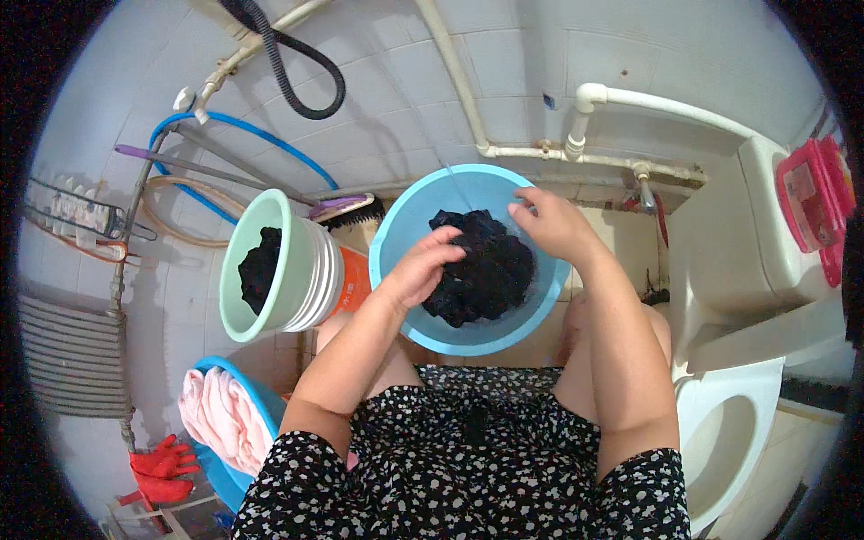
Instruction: The person sits on the floor and hand-washes dark clothing in a blue basin. They wring out the clothes, pour the water into a toilet, and refill the basin. The person then scrubs a dark garment with a yellow bar of soap and rinses it under a shower head.
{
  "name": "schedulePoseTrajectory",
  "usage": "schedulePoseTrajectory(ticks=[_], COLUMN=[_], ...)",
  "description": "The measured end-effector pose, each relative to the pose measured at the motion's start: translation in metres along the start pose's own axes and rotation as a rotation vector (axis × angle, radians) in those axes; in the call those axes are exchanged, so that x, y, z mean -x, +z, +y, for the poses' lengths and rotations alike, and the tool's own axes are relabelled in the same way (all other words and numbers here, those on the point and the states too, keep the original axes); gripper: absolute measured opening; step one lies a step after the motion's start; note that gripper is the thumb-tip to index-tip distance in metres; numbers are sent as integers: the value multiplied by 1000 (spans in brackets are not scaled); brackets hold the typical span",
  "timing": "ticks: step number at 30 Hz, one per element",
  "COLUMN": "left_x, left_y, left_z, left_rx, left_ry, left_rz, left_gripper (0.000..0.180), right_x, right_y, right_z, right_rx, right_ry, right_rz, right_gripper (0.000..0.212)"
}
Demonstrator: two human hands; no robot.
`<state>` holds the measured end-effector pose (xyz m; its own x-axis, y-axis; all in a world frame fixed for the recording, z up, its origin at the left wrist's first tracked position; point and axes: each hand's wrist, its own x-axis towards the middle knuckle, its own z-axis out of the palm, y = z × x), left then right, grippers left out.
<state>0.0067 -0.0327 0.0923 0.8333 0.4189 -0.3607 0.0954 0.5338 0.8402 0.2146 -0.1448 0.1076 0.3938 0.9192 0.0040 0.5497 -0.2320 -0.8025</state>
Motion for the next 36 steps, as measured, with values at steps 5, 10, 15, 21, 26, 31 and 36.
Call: schedulePoseTrajectory(ticks=[5,10,15,21,26,31,36], left_x=[12,12,-3,-21,-59,-44,-48], left_y=[4,11,-6,-10,-43,14,-19], left_z=[52,59,40,10,-15,-21,-43], left_rx=[577,758,674,700,787,640,1296], left_ry=[147,253,289,228,280,55,370], left_rz=[-222,-277,194,196,180,252,-36], left_gripper=[50,42,42,45,35,32,43], right_x=[-22,-22,-25,-30,12,-57,-17], right_y=[43,80,77,94,122,109,142], right_z=[19,3,-38,-60,-99,-39,-53], right_rx=[-684,-1302,-1826,-1352,-264,-232,-145], right_ry=[283,692,458,194,-422,-31,-350], right_rz=[-99,-246,-257,23,80,361,237], right_gripper=[57,72,56,23,47,44,48])
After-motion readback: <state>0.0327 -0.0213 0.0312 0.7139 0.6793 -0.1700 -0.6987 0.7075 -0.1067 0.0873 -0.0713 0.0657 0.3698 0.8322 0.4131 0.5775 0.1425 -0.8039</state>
